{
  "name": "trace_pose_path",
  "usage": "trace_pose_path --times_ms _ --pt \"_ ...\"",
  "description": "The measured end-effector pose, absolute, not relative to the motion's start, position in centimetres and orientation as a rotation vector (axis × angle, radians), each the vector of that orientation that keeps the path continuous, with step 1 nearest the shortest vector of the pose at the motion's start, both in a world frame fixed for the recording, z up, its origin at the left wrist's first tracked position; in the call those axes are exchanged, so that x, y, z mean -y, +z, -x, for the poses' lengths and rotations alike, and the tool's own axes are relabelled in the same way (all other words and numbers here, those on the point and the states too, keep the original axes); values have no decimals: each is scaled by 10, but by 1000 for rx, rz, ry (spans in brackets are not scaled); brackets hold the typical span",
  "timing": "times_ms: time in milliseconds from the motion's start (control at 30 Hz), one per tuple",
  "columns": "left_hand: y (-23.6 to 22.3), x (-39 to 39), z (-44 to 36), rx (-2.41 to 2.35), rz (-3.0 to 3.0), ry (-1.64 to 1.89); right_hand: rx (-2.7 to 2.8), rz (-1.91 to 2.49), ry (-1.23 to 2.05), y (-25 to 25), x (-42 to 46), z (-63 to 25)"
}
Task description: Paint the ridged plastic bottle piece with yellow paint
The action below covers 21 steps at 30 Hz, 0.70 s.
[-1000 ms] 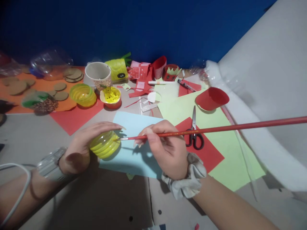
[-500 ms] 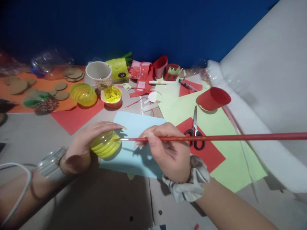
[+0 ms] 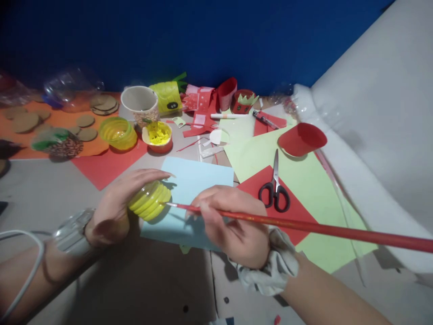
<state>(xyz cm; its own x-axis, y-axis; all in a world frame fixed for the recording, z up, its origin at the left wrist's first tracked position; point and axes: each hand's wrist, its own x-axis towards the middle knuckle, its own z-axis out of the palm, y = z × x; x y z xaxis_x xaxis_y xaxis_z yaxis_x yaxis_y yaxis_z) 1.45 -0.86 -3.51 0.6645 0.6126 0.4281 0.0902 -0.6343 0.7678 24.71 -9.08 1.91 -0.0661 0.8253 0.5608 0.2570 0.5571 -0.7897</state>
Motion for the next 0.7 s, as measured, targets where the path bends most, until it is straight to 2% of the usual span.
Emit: trace_pose_path --times_ms 167,400,600,700 --pt "-31 10 -16 -597 -2191 839 1869 783 772 21 91 -244" --pt "-36 6 -17 -521 -2222 885 1631 1049 526 25 92 -246" --pt "-38 5 -18 -515 -2223 914 1791 905 683 28 94 -240" --pt "-39 6 -18 -539 -2239 910 1766 934 611 25 96 -241"
